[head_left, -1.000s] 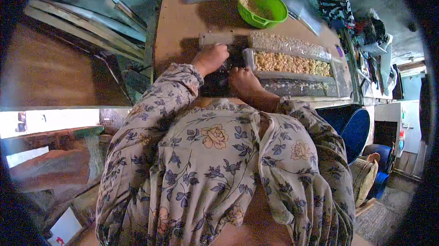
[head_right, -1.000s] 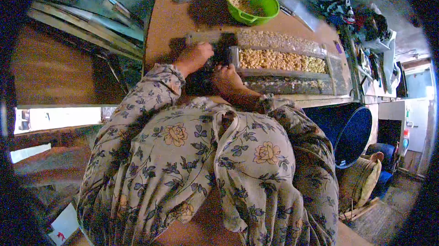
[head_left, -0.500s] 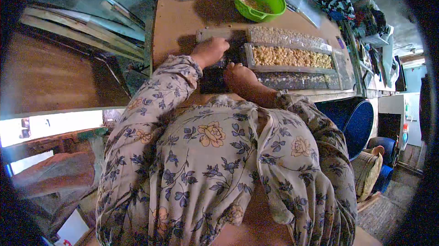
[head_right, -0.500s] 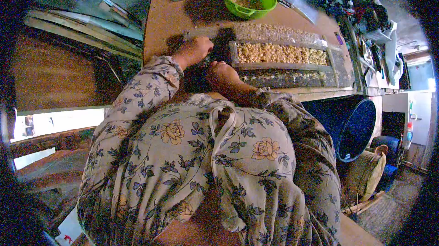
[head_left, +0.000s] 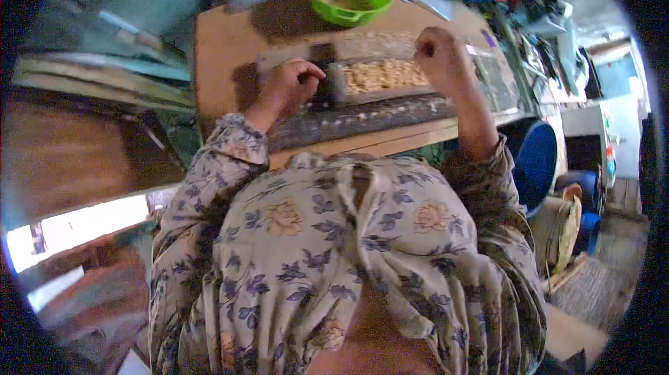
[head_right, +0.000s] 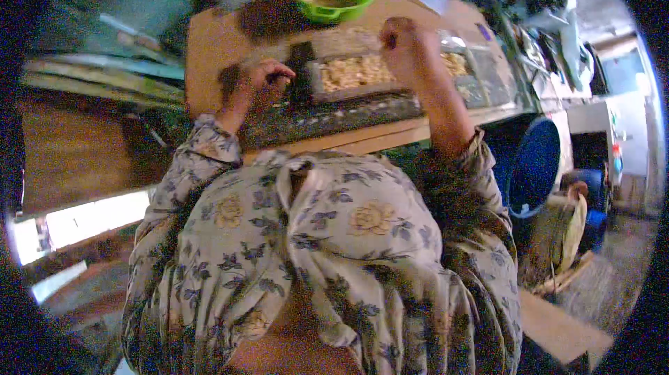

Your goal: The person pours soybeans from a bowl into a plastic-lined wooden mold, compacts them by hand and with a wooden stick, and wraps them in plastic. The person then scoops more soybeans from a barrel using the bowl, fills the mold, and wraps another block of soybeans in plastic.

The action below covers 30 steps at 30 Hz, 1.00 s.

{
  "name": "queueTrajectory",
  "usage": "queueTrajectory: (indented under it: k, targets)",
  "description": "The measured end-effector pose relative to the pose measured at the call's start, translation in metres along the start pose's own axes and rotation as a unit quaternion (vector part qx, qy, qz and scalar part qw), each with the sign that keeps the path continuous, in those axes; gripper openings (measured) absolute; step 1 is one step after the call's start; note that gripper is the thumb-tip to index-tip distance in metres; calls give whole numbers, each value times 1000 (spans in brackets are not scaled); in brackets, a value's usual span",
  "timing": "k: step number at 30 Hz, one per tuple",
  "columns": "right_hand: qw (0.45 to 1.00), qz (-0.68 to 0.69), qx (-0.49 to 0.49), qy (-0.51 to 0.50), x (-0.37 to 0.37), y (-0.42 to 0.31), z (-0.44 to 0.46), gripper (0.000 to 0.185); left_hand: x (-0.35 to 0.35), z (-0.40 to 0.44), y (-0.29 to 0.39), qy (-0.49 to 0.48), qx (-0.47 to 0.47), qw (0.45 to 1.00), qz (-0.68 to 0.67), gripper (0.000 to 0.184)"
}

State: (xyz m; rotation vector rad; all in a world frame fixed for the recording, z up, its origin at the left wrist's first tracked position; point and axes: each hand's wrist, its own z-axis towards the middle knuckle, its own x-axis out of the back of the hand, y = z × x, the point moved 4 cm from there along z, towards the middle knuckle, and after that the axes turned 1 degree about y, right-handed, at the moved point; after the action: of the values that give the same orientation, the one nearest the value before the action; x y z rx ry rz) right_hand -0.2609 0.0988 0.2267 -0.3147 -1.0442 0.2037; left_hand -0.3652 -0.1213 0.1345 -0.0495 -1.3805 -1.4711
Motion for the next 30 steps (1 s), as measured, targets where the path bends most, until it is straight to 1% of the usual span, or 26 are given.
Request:
queueTrajectory:
  k: [1, 2, 3, 4, 6, 7, 8, 9, 10, 12, 13, 14, 15, 17, 18, 19, 20, 21, 22, 24, 25, 26, 27, 28, 30]
  targets:
    - [1000, -14, -13, 7, 11, 30, 0, 9, -2, 11, 20, 11, 4, 1000, -14, 12]
    - [993, 18, -118, -9, 16, 71, -3, 8, -6, 23, 34, 21, 8, 999, -26, 12]
    - [974, 54, -220, -21, 22, 105, -11, 7, -16, 38, 42, 23, -29, 999, -19, 12]
    - [972, 45, -231, -11, 31, 124, -20, 7, -27, 53, 53, 14, -42, 999, -26, 12]
    - [946, 171, -274, -6, 37, 163, -36, 10, -60, 83, 69, -89, 69, 991, -71, 13]
    - [947, 150, -281, -45, 31, 187, -41, 14, -78, 100, 73, -90, 27, 994, -62, 16]
    - [946, 150, -283, -41, 21, 211, -47, 14, -98, 115, 77, -108, 38, 991, -62, 16]
    - [921, 271, -275, -44, 4, 233, -55, 10, -118, 129, 81, -126, 50, 989, -61, 17]
    - [883, 387, -263, -48, 1, 235, -56, 8, -139, 140, 84, -130, 45, 987, -83, 17]
    - [865, 346, -363, -8, 4, 242, -62, 9, -187, 164, 83, -133, 42, 984, -106, 18]
    - [941, 172, -290, -33, 8, 243, -58, 11, -212, 175, 79, -135, 63, 981, -127, 18]
    - [977, -7, -204, -57, 10, 243, -54, 13, -232, 185, 81, -135, 84, 976, -148, 18]
    - [978, -4, -202, -59, 8, 247, -52, 13, -244, 192, 90, -134, 87, 976, -146, 18]
    - [981, -120, -118, -97, 2, 249, -47, 30, -262, 202, 107, -112, 88, 985, -96, 20]
    - [975, -176, -73, -115, -1, 250, -44, 41, -274, 208, 111, -109, 94, 985, -94, 20]
    - [982, -114, -87, -120, -3, 253, -43, 33, -282, 214, 113, -99, 100, 989, -47, 20]
    - [983, -109, -81, -124, -9, 264, -41, 33, -288, 217, 112, -91, 106, 990, 0, 20]
    - [976, -142, -62, -155, -17, 274, -39, 19, -284, 217, 119, -96, 140, 985, -14, 20]
    - [966, -175, -42, -185, -24, 283, -39, 14, -287, 218, 116, -92, 148, 985, -12, 20]
    - [970, -146, -37, -191, -22, 292, -42, 15, -290, 220, 110, -110, 126, 986, -15, 19]
    - [973, -120, -39, -194, -16, 289, -42, 16, -287, 221, 103, -104, 135, 985, -12, 19]
    - [973, -113, -28, -199, -10, 284, -42, 16, -277, 221, 100, -51, 85, 994, -35, 17]
    - [978, -69, -71, -185, 0, 278, -41, 17, -264, 217, 95, 4, 36, 998, -55, 16]
    - [978, -23, -111, -174, 5, 272, -41, 19, -243, 207, 94, 13, 52, 997, -47, 16]
    - [987, -98, -39, -125, 9, 264, -36, 15, -173, 184, 112, 76, 18, 997, -17, 15]
